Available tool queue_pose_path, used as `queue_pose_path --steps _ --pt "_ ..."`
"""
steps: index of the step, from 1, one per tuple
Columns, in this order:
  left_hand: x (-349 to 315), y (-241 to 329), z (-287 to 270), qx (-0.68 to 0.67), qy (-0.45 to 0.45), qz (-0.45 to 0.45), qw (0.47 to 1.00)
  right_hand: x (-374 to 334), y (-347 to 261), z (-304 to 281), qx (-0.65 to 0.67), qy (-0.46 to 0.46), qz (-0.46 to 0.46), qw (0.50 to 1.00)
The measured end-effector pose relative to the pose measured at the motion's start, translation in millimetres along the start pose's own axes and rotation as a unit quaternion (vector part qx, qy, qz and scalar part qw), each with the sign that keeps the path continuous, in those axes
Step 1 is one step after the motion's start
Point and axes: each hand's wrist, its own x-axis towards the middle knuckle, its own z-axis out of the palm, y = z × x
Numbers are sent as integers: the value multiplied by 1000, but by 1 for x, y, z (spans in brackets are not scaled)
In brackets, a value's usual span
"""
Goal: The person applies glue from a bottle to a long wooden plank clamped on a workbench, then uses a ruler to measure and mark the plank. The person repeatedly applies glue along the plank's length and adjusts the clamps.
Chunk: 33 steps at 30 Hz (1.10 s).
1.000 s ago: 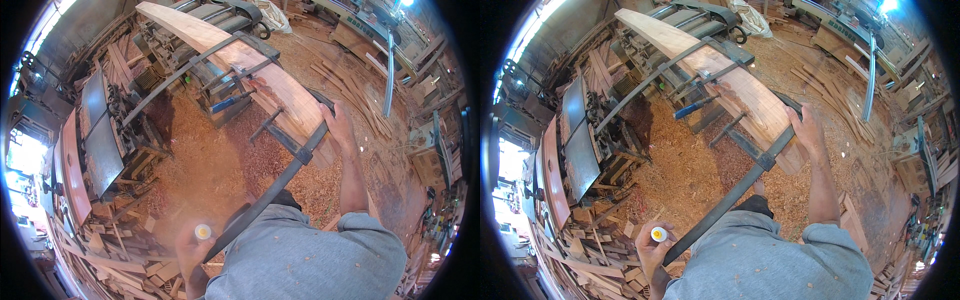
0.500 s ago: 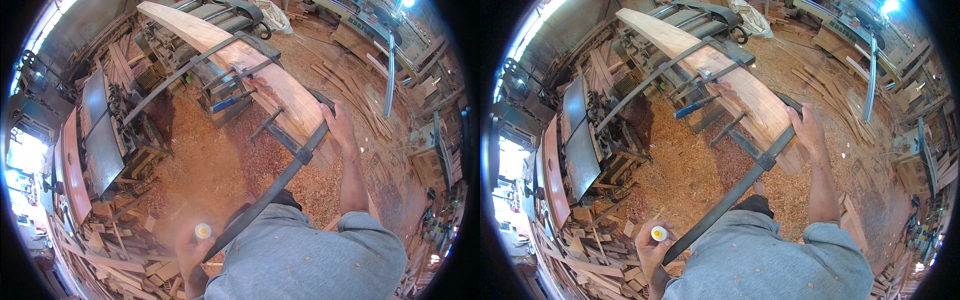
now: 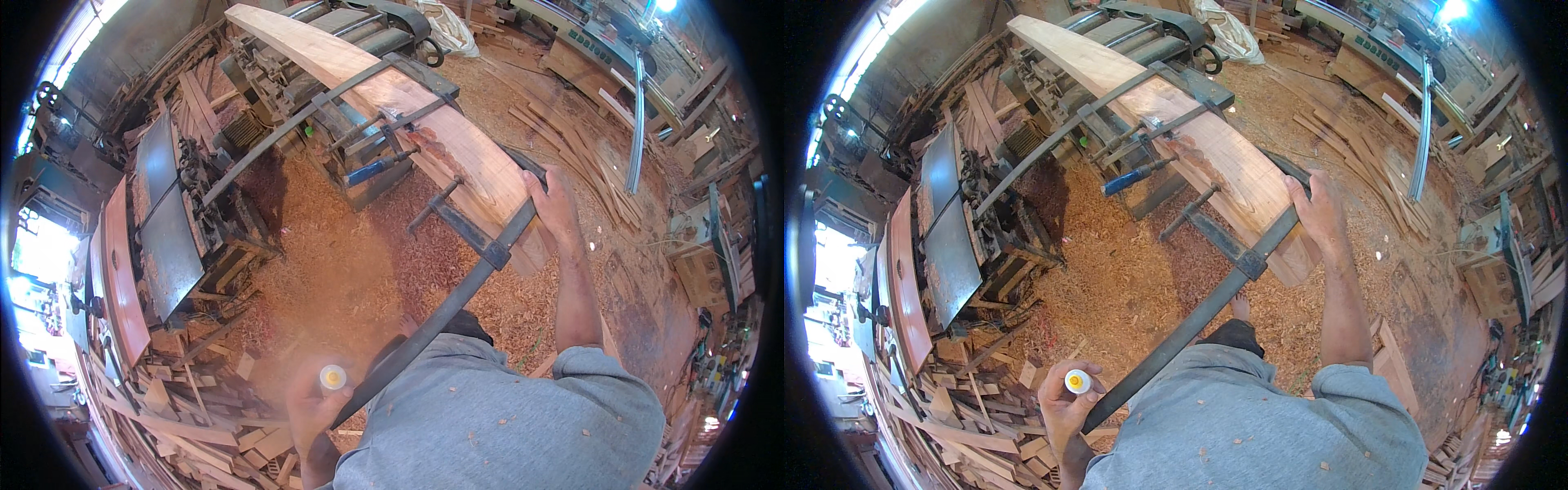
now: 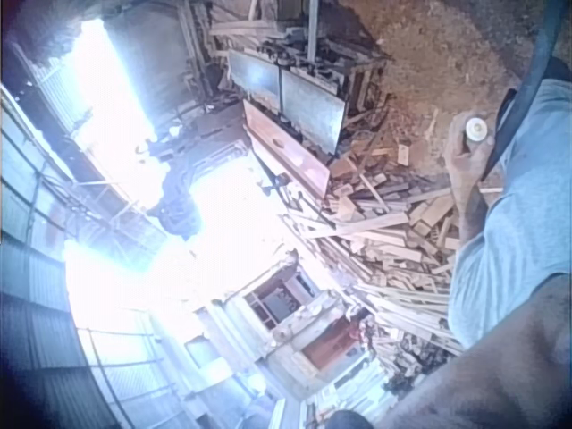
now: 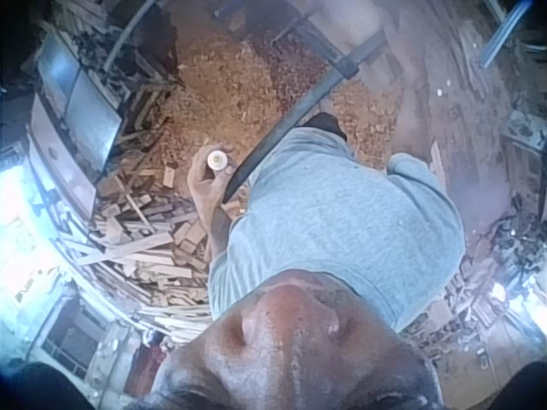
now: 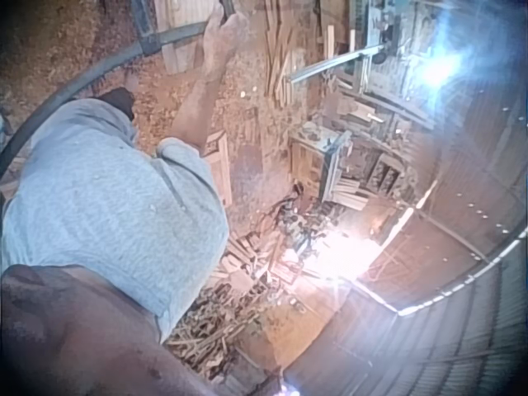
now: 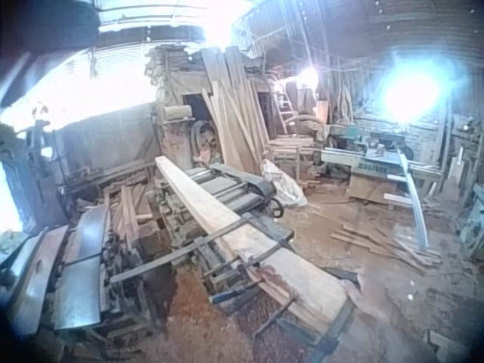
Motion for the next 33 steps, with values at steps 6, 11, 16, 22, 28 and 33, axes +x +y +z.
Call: queue_pose_path --steps 6,11,16,22,28,33 --pt "-1 0 0 1 1 -1 1000 0 4 4 -10 9 -1 1000" --pt "-1 2 -1 -1 6 -28 1000 -1 1 2 -4 11 2 1000" --pt "0 2 1 -4 4 -11 1000 -1 0 2 -5 18 -2 1000" --pt "-2 0 1 -12 13 -19 1000 -1 -1 2 -2 1 5 1000" --pt "1 6 5 -33 9 -21 999 -2 1 1 -26 8 -1 1000" --pt "2 4 4 -33 6 -16 999 -1 7 3 -28 14 -2 1000"
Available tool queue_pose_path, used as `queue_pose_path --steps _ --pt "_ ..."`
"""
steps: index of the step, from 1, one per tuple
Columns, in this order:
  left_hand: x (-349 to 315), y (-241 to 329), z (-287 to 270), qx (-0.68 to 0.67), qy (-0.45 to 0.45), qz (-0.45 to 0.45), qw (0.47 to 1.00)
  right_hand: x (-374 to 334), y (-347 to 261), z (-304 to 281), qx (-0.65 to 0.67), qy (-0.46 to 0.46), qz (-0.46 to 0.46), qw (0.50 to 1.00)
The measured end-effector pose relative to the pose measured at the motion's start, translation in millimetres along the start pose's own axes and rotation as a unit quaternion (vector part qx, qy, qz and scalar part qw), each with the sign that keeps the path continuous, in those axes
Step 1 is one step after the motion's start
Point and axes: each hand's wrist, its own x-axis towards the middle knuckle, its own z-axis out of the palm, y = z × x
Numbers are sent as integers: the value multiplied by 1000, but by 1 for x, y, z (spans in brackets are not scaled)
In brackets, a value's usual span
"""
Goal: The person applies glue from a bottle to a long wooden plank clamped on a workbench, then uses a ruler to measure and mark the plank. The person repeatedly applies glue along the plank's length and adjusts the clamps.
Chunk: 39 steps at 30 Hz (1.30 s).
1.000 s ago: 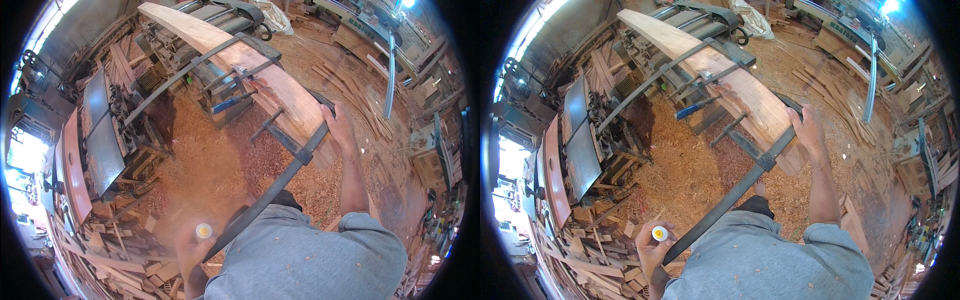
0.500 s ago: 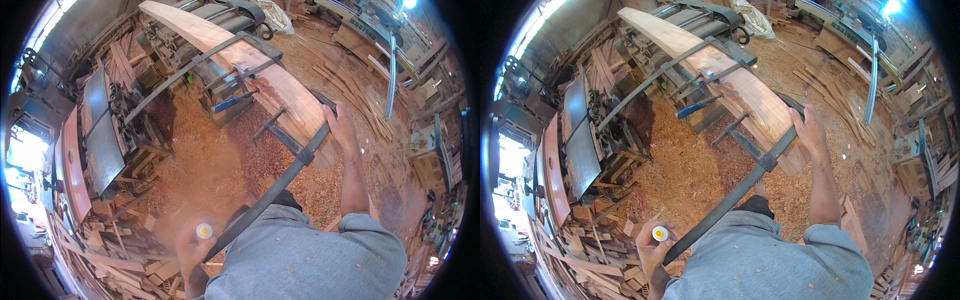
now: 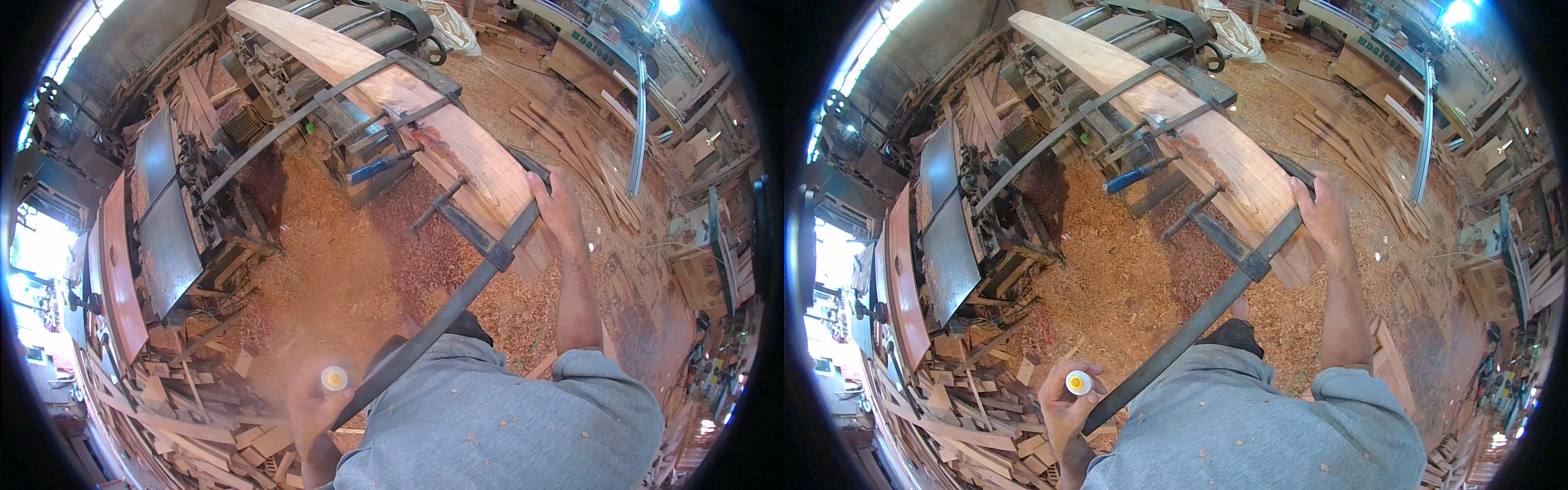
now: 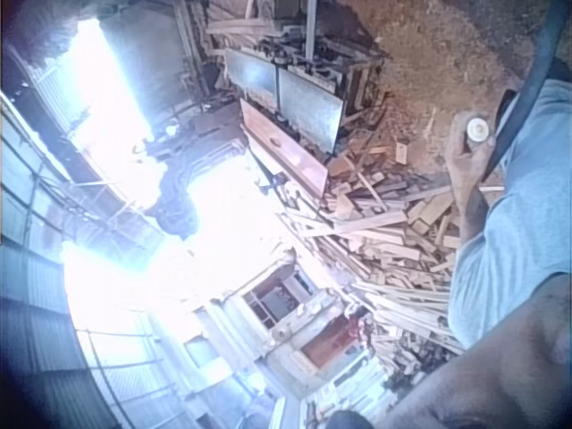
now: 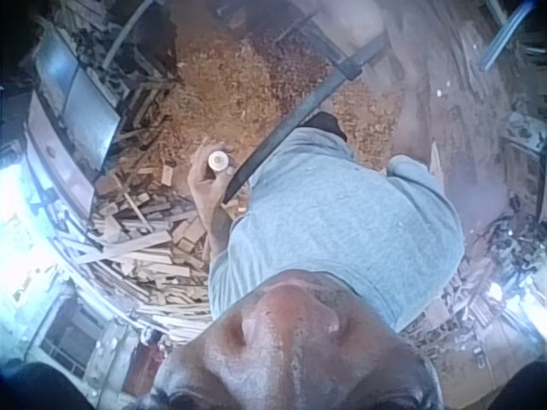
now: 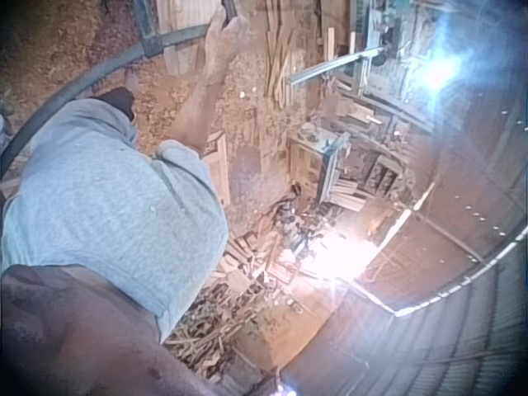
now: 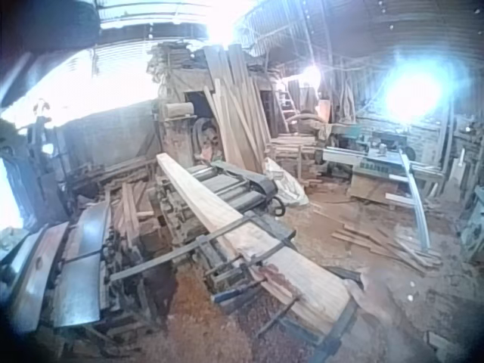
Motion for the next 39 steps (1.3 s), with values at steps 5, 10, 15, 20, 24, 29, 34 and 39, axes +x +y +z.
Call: queue_pose_path --steps 5,10,15,20,24,29,34,39 --pt "-6 6 0 10 -11 -18 1000 4 0 9 61 -45 46 996" --pt "11 26 -7 100 -47 8 994 4 14 3 28 -78 43 996" --pt "6 18 -12 37 -54 47 997 17 49 19 32 -83 -37 995" --pt "0 11 -6 42 2 70 997 30 56 23 28 -99 -49 993" --pt "3 14 -2 22 16 10 1000 44 75 22 -7 -116 -57 992" --pt "5 12 0 16 39 -87 995 50 64 28 -11 -126 -51 991" --pt "25 -56 -46 99 146 -29 984 34 24 17 -13 -103 -35 994" --pt "53 -155 -164 122 315 -49 940 -1 -38 -9 -8 -30 -8 999"
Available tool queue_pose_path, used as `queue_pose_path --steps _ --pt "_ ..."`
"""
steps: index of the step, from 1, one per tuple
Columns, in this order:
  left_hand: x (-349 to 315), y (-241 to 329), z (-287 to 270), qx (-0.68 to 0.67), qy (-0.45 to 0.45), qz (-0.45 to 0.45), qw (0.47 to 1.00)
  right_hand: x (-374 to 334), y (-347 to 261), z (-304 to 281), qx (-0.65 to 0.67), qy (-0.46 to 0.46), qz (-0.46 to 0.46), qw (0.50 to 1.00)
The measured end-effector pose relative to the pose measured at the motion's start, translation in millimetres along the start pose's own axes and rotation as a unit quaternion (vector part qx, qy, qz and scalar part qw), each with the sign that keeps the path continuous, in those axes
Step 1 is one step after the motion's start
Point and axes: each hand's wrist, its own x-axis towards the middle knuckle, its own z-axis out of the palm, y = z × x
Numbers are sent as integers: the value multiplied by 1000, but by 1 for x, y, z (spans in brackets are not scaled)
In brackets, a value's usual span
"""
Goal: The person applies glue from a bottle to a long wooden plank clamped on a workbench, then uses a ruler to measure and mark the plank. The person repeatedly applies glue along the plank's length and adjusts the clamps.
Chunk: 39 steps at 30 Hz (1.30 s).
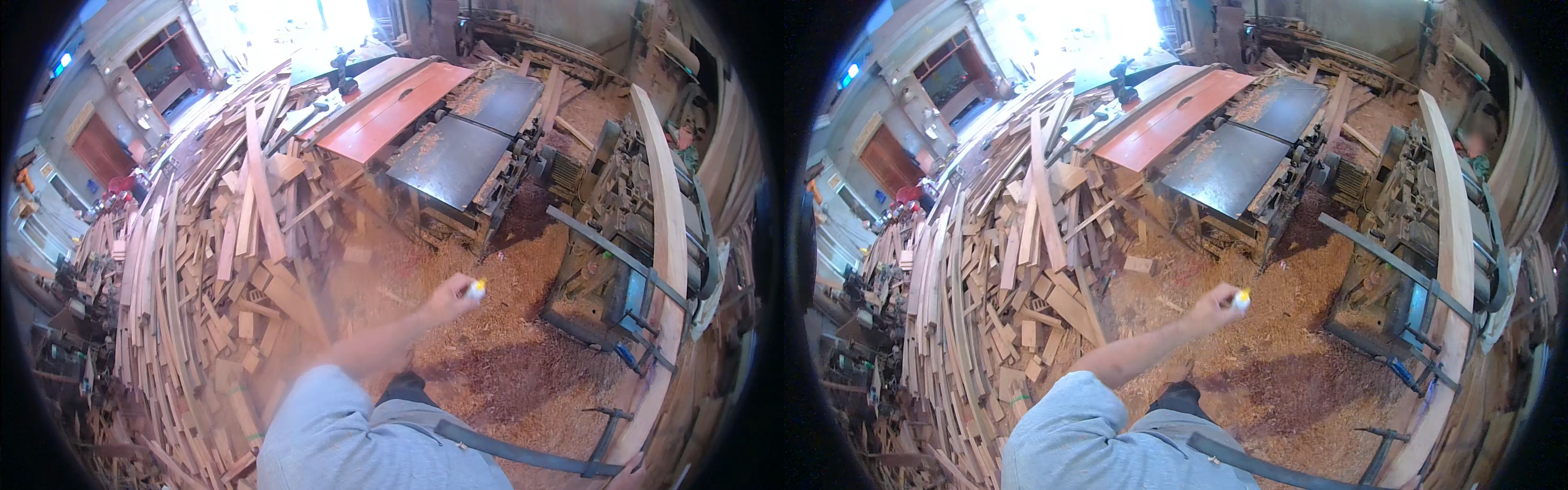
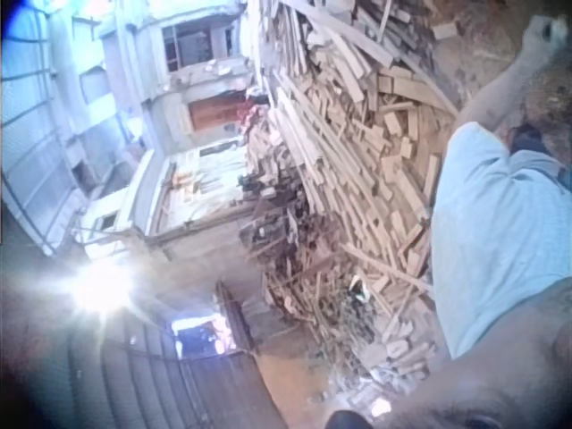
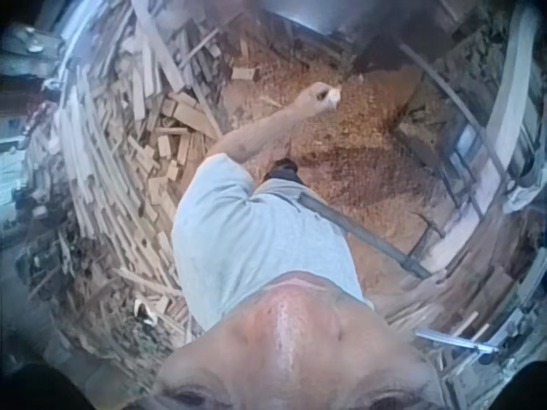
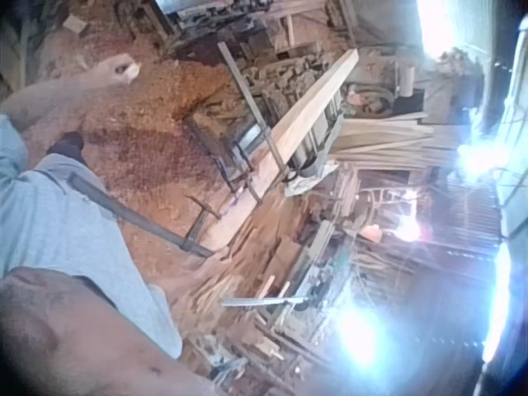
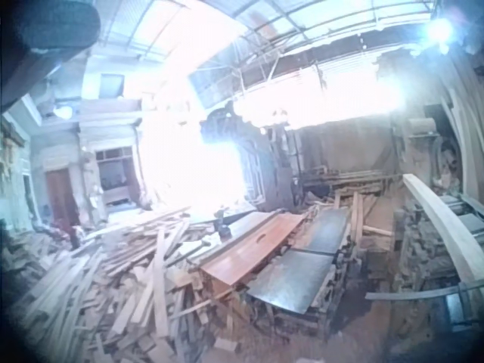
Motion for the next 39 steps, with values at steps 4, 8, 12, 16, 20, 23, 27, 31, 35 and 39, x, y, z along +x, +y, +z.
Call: queue_pose_path --steps 4,8,12,16,20,23,27,31,35,39 --pt "119 -90 -43 -63 82 -79 992 44 213 22 -244 127 -72 959" --pt "209 -161 -131 13 215 24 976 -42 77 22 -74 257 95 959" --pt "295 -167 -165 144 215 -31 966 -193 38 22 -246 203 65 945" --pt "344 -187 -194 159 175 -59 970 -357 14 39 -293 -86 233 923" --pt "348 -232 -210 222 150 -52 962 -531 114 48 -37 -259 557 789" --pt "342 -210 -202 249 183 -9 951 -617 66 68 71 -311 695 644" --pt "292 -224 -186 104 261 23 959 -637 68 69 176 -326 690 622" --pt "132 -288 -134 191 62 -94 975 -588 121 95 15 -329 544 772" --pt "-70 -343 -81 264 -307 -181 896 -507 114 88 86 -276 465 837" --pt "-209 -319 -21 273 -552 -211 759 -498 164 65 111 -234 456 851"
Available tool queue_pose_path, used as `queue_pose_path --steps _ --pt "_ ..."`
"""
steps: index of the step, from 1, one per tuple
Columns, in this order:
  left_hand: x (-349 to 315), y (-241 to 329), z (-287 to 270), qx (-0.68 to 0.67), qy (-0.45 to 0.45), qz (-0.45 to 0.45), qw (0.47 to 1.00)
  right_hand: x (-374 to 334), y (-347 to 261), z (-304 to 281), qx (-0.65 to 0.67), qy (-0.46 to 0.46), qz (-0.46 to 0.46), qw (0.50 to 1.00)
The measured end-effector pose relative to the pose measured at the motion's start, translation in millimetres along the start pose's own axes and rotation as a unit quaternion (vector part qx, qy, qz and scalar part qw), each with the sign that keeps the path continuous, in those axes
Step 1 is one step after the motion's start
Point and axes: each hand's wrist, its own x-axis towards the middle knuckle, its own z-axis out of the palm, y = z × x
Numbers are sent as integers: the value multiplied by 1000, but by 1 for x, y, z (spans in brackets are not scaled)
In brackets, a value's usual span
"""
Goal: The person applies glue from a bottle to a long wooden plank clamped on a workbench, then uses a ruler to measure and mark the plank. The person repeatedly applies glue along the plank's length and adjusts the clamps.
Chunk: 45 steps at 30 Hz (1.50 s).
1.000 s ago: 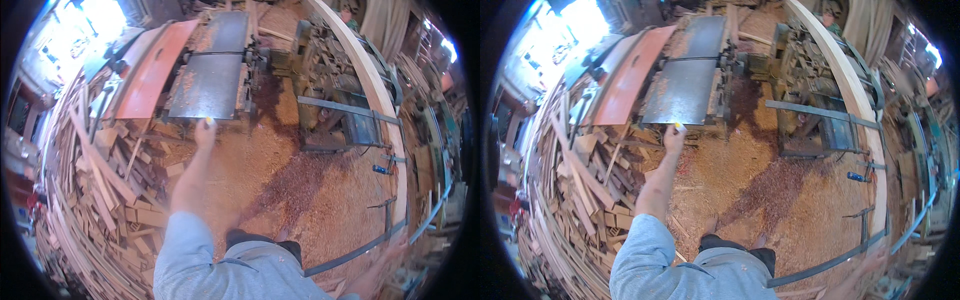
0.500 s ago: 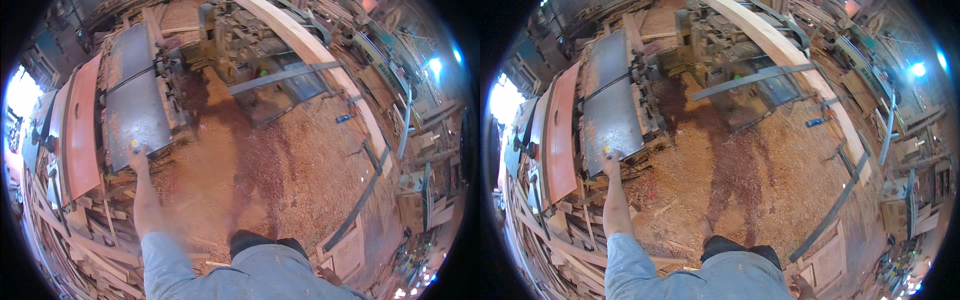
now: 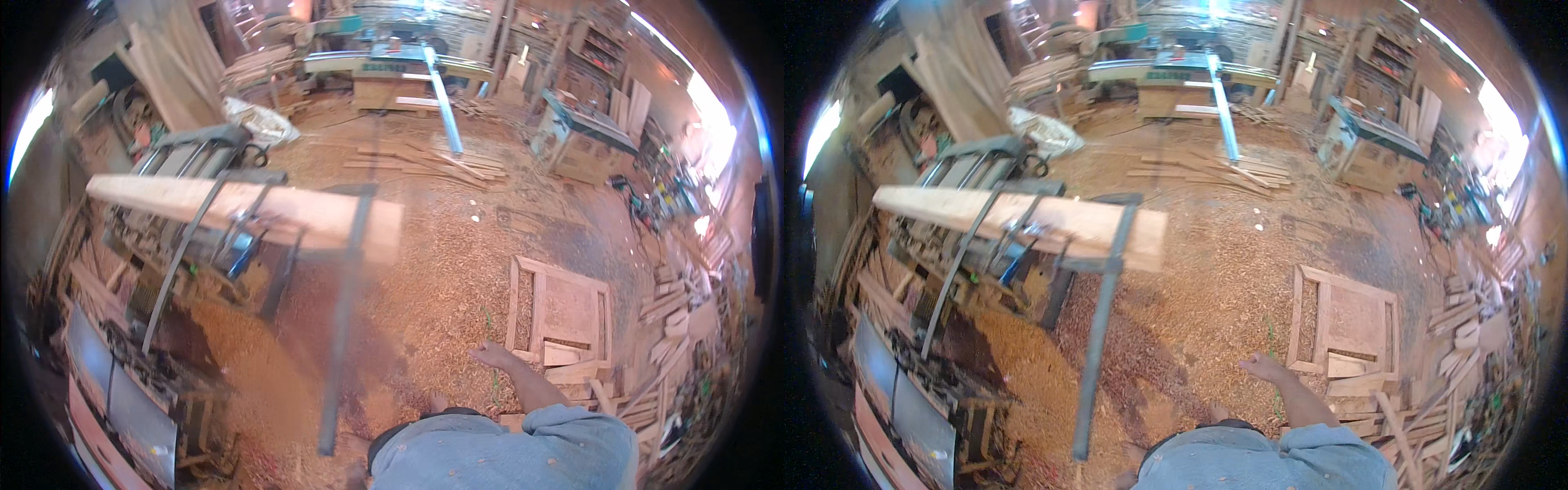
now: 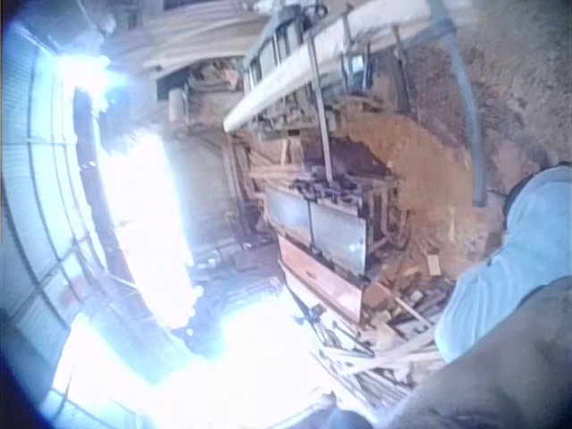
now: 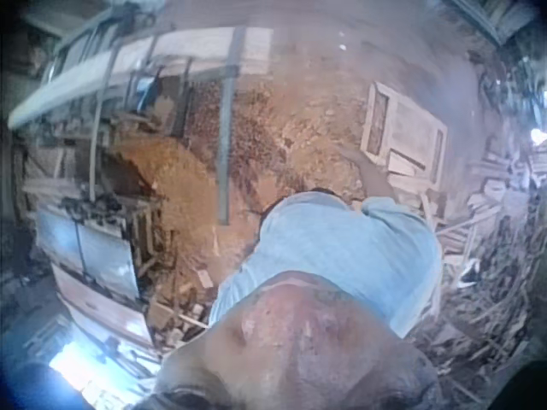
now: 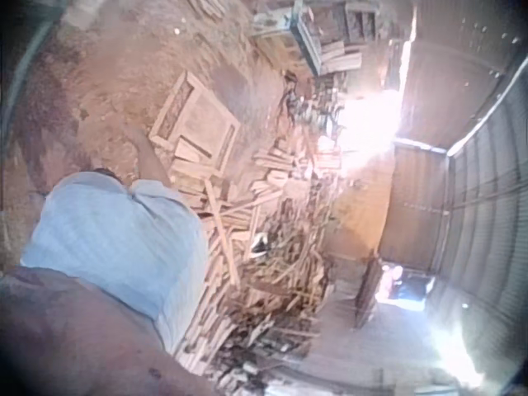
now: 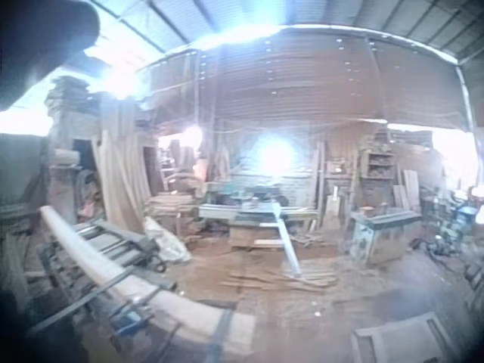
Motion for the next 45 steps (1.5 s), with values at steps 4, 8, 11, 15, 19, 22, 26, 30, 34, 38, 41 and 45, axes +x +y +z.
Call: queue_pose_path --steps 4,8,11,15,19,22,26,30,34,38,41,45 --pt "21 61 54 136 -29 67 988 13 65 -43 -7 -49 17 999" --pt "63 139 63 -246 -144 23 958 27 213 -45 16 -19 92 995" --pt "98 211 89 -63 35 -68 995 17 335 -38 7 -19 177 984" --pt "127 304 142 -90 -1 9 996 29 378 -38 32 -127 230 964" --pt "167 376 199 87 -69 12 994 119 346 -74 193 0 212 958" --pt "192 457 233 330 -119 17 936 201 286 -139 229 -7 229 946" --pt "262 602 293 564 -168 15 808 232 250 -262 137 124 72 980" --pt "327 783 387 330 -141 172 917 283 287 -346 264 76 122 954" --pt "360 970 489 400 -94 281 868 344 361 -350 511 198 223 806" --pt "394 1076 565 291 -142 325 889 386 378 -353 559 95 406 717" --pt "407 1122 599 278 -134 277 910 443 409 -369 383 49 318 866" --pt "463 1119 594 395 -154 222 878 556 439 -483 18 64 -16 998"
